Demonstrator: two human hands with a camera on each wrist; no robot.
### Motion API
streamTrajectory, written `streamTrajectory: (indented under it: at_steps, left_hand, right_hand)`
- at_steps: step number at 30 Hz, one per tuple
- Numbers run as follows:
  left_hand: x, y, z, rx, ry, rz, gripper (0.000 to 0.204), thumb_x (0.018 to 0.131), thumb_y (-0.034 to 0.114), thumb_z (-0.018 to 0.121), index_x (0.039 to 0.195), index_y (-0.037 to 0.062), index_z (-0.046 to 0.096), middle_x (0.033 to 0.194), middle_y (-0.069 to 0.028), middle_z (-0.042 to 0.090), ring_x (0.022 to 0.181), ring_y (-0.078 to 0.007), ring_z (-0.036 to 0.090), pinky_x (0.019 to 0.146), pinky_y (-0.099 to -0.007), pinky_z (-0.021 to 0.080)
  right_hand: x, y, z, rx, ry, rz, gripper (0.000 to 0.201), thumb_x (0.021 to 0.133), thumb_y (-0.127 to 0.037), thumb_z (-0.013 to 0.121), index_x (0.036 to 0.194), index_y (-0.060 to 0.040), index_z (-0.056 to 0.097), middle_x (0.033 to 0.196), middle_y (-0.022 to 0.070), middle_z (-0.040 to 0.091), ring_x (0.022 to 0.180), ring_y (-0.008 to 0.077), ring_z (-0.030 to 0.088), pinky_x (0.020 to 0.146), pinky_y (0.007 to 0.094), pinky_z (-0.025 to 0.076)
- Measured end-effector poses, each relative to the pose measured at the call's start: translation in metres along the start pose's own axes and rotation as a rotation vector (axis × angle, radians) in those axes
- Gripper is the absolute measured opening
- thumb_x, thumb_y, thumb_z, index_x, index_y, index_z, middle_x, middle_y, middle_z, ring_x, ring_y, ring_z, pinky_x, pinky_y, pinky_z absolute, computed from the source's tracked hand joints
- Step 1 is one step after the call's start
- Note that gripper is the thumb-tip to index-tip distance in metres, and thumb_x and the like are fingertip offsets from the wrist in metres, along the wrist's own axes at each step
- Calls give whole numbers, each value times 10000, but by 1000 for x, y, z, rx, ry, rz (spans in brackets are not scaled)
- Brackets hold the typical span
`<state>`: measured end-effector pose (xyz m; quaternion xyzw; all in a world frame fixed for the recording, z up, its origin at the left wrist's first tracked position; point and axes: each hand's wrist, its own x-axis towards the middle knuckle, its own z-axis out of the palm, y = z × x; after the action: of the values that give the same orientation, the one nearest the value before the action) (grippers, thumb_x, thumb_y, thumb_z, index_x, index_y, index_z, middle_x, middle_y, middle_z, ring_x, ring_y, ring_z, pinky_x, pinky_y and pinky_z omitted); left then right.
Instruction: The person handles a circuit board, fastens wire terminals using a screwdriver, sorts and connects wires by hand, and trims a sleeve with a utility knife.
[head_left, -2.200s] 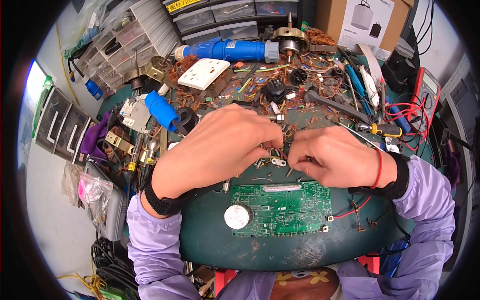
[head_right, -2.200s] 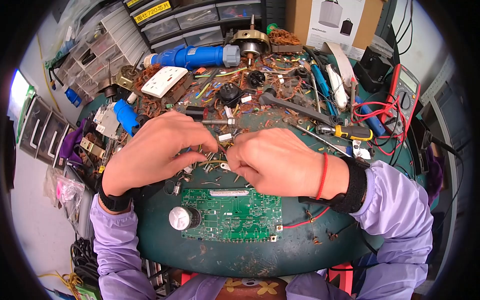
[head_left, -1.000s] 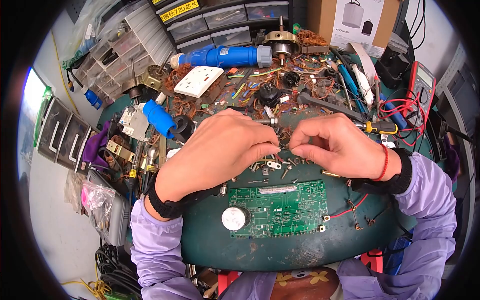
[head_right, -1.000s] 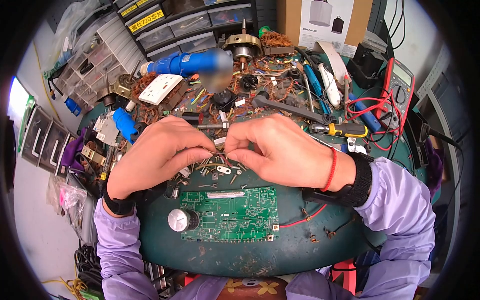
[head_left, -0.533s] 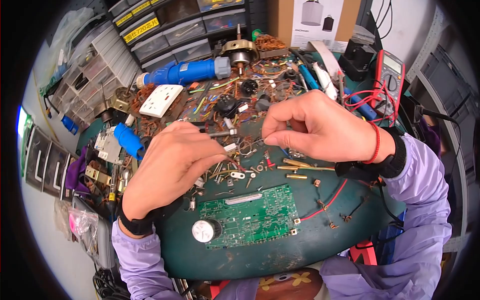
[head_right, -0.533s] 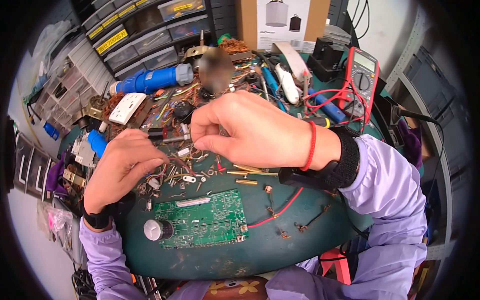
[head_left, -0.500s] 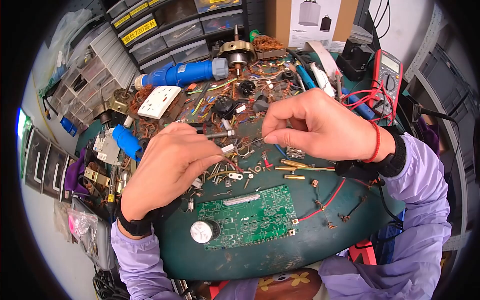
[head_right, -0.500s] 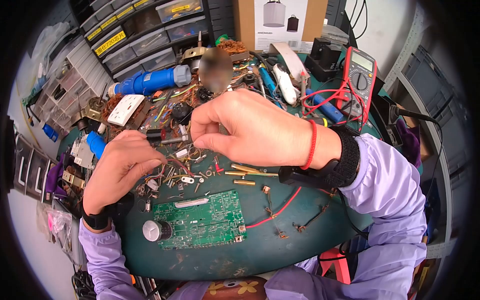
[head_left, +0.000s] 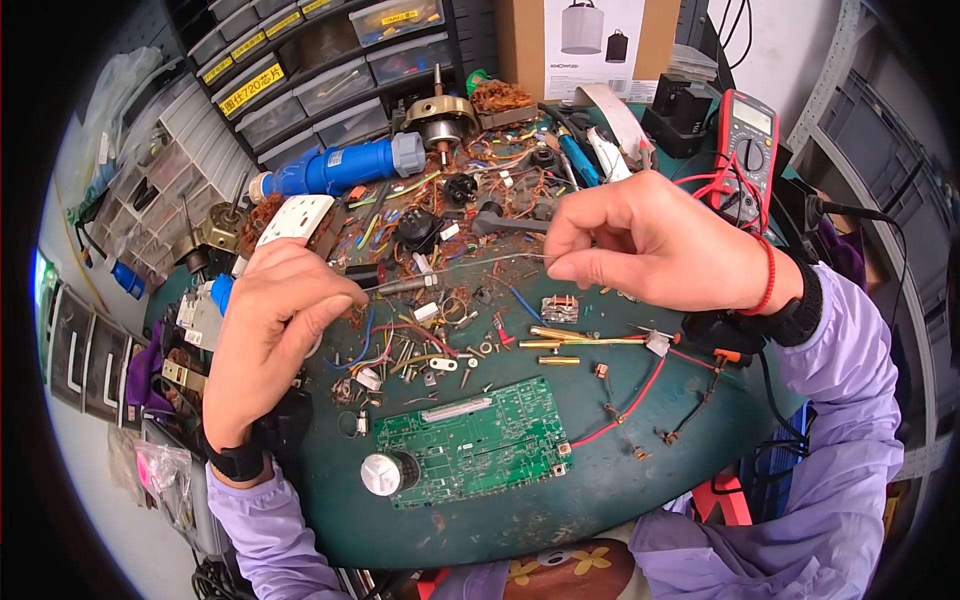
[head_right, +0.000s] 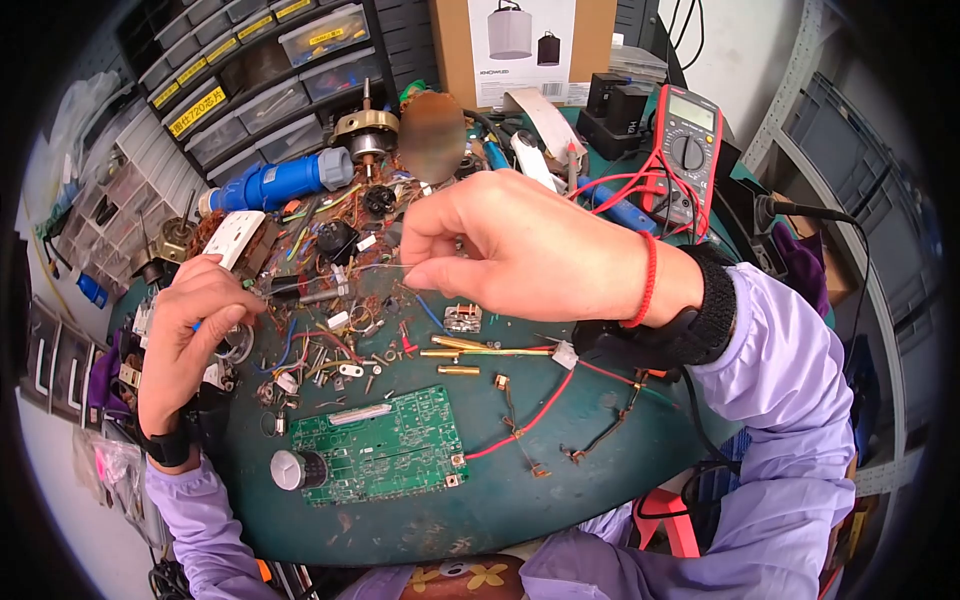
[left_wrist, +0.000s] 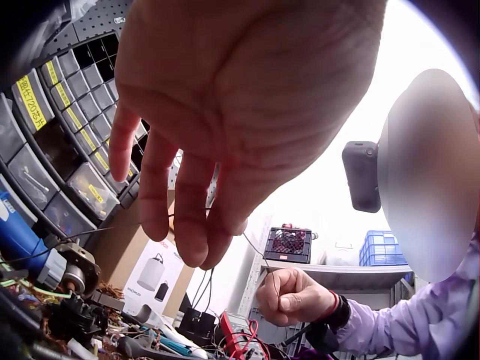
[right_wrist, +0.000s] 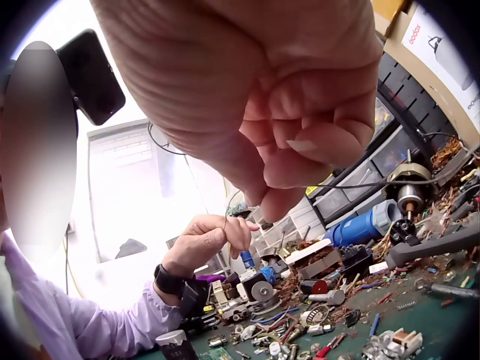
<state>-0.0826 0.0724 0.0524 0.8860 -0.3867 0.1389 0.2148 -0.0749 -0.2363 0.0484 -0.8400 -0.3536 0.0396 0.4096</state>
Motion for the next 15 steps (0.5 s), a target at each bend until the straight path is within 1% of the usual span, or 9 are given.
streamTrajectory:
  at_steps: [2, 4, 5, 6, 8, 9, 10, 13, 15]
  left_hand:
    - [1, 0, -3, 8, -1, 1, 102, 824, 122, 636, 827, 30, 679, 706, -84, 597, 737, -262, 556, 769, -363, 405]
    - [0, -1, 1, -12, -9, 4, 99, 828, 119, 633, 834, 34, 683, 694, -77, 597, 728, -253, 562, 783, -364, 407]
    - [-1, -1, 3, -35, -16, 6, 97, 832, 117, 630, 842, 38, 686, 682, -71, 598, 720, -243, 568, 797, -365, 409]
    - [0, 1, 3, -34, -16, 4, 97, 832, 117, 630, 842, 38, 686, 682, -71, 598, 720, -243, 568, 797, -365, 409]
    - [0, 6, 4, -64, -141, -97, 92, 837, 109, 627, 859, 50, 694, 652, -57, 596, 695, -226, 581, 842, -371, 410]
    - [1, 8, 5, -41, -156, -94, 100, 841, 105, 624, 867, 56, 707, 646, -55, 608, 680, -217, 595, 906, -385, 404]
    - [0, 9, 8, -41, -159, -93, 100, 841, 105, 624, 867, 56, 707, 646, -55, 608, 680, -217, 595, 906, -385, 404]
    - [-1, 6, 20, 17, -139, -49, 107, 828, 89, 625, 874, 49, 713, 593, -43, 571, 626, -209, 556, 958, -397, 368]
    - [-2, 3, 22, 107, -159, 7, 96, 815, 88, 648, 874, 51, 713, 653, -65, 599, 669, -230, 568, 973, -416, 363]
  right_hand:
    - [-5, 0, -4, 6, 31, -11, 98, 823, -94, 635, 843, 2, 625, 692, 101, 610, 595, 188, 546, 572, 321, 447]
    - [-10, -5, -12, -128, 47, 9, 90, 825, -85, 632, 850, 1, 626, 689, 121, 610, 588, 211, 564, 571, 325, 453]
    - [-14, -4, -14, -246, 89, -39, 77, 812, -79, 640, 836, -6, 632, 683, 141, 612, 594, 275, 595, 570, 345, 462]
    - [-18, -1, -16, -245, 88, -40, 77, 812, -79, 640, 836, -6, 632, 683, 141, 612, 594, 275, 595, 570, 345, 462]
    - [-24, 4, -21, -411, 124, -172, 69, 795, -84, 653, 812, -19, 638, 689, 153, 616, 636, 332, 605, 573, 371, 468]
    - [-28, 2, -22, -442, 126, -161, 49, 780, -82, 655, 791, -35, 644, 685, 142, 619, 655, 344, 604, 565, 390, 465]
    - [-32, -1, -21, -440, 128, -159, 49, 780, -82, 655, 791, -35, 644, 685, 142, 619, 655, 344, 604, 565, 390, 465]
    - [-42, -10, -15, -599, 138, -131, 49, 759, -79, 651, 754, -46, 615, 658, 124, 595, 634, 342, 592, 535, 421, 443]
    - [-46, -13, -11, -626, 143, -117, 62, 758, -85, 654, 747, -46, 608, 657, 121, 591, 631, 343, 588, 531, 423, 440]
